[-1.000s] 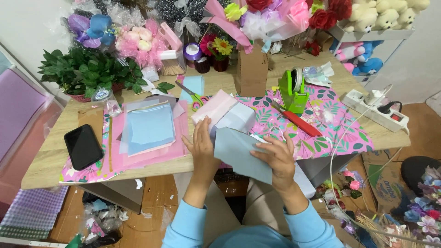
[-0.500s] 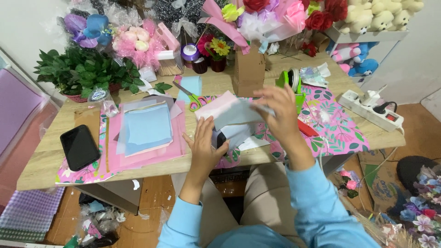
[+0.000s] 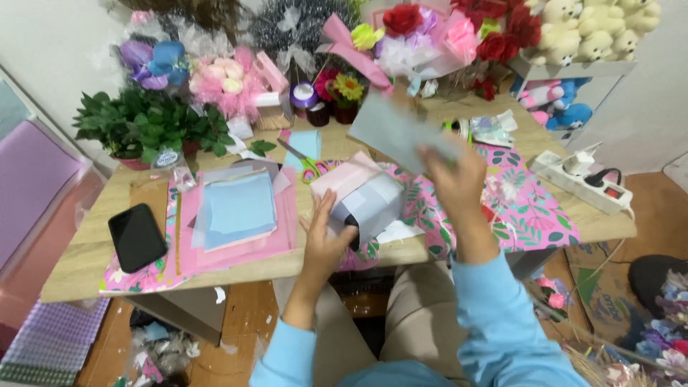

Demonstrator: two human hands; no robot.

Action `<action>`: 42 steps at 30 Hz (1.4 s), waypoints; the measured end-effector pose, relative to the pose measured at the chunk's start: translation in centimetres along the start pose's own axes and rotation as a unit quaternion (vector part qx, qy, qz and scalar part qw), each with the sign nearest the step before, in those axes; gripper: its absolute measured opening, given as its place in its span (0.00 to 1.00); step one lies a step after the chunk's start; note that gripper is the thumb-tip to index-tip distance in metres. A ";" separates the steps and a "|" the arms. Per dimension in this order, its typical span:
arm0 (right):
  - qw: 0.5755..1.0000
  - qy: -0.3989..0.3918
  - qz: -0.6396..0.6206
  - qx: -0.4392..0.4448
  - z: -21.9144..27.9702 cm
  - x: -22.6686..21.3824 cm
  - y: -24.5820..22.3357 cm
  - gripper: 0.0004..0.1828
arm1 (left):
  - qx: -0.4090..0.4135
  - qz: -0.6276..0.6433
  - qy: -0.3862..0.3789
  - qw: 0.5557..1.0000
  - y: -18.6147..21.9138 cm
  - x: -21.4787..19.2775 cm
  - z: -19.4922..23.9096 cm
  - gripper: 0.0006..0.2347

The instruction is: Wrapping a small gift box with decorative tissue paper and securing it with tape at a design station.

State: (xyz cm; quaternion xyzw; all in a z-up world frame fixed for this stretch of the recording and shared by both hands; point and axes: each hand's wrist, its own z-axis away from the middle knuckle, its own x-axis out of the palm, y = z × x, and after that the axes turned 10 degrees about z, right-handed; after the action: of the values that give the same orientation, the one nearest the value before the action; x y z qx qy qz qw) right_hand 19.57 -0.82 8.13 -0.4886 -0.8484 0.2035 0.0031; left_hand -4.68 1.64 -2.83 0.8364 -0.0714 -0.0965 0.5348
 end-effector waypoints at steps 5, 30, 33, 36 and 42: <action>0.967 -0.110 0.059 -0.223 10.0 -2.6 2.0 0.16 | -0.104 0.208 0.022 0.972 7.1 0.4 2.4 0.37; 0.979 -0.187 -0.077 0.003 9.4 -6.9 -8.4 0.06 | -0.103 0.222 -0.119 0.962 7.8 2.1 8.9 0.10; 0.978 -0.175 -0.109 0.027 10.1 -6.7 -9.0 0.03 | -0.071 0.189 -0.105 0.974 8.2 2.0 8.7 0.11; 0.984 -0.144 -0.106 -0.018 12.0 -6.6 -8.3 0.03 | -0.107 0.181 -0.084 0.974 7.9 2.0 8.8 0.12; 0.987 -0.104 -0.120 -0.031 15.1 -7.1 -6.8 0.03 | -0.265 0.339 -0.054 0.901 7.5 2.8 8.3 0.09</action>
State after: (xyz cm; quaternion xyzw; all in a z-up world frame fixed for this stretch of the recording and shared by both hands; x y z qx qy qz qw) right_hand 14.57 -14.85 -2.02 -0.3593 -0.9024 0.2253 -0.0758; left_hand -4.09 -9.40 0.32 0.5823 -0.3512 0.0304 0.7326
